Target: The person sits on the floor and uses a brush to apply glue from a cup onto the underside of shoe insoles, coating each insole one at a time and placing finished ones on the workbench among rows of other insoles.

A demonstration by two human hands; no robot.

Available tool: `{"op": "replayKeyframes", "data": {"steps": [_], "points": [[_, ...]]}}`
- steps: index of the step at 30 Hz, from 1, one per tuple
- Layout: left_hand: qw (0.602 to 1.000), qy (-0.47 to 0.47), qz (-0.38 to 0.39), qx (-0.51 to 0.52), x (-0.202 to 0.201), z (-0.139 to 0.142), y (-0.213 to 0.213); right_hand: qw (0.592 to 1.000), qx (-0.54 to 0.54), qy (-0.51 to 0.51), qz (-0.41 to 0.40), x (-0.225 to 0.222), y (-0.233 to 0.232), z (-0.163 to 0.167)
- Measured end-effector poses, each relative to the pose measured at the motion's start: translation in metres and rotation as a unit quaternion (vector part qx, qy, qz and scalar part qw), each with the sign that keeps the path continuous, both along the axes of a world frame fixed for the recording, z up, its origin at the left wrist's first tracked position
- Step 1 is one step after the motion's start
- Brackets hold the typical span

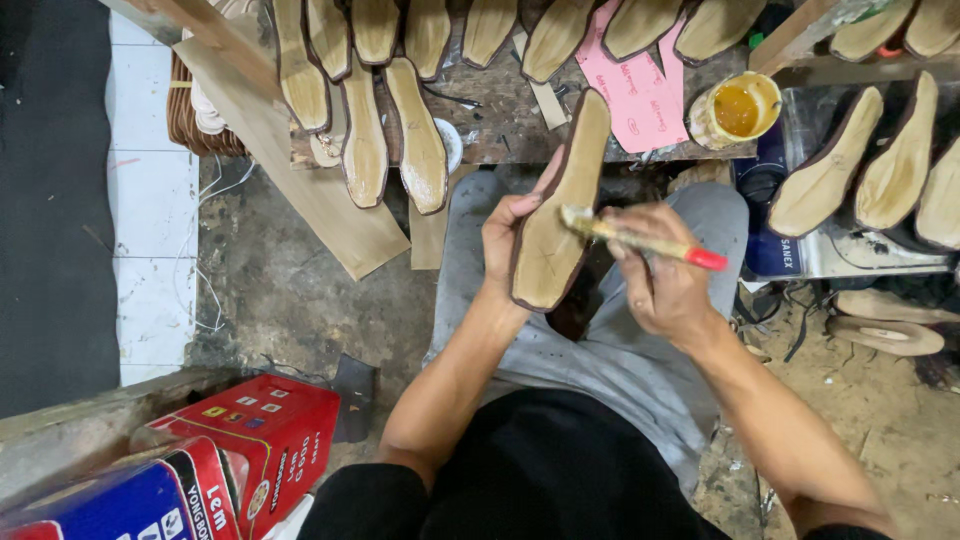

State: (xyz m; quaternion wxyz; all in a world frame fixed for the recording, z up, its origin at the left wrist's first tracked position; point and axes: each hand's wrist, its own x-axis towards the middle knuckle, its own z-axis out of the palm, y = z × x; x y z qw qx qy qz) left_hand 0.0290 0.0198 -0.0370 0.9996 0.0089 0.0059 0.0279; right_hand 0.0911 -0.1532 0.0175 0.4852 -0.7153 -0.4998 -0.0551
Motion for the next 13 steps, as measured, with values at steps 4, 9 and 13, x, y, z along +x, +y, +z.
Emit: {"op": "replayKeyframes", "data": {"steps": [4,9,13], "points": [[0.998,0.011,0.064,0.025,0.013,0.008,-0.007,0.998,-0.024,-0.054,-0.022,-0.011,0.004,-0.001],[0.985,0.051,0.156,0.060,0.022,-0.002,-0.001,0.997,0.014,0.014,0.075,-0.038,-0.008,-0.001],[0.983,0.036,0.176,0.036,0.023,-0.019,0.003,0.996,0.069,-0.022,-0.061,-0.039,-0.012,-0.018]]}}
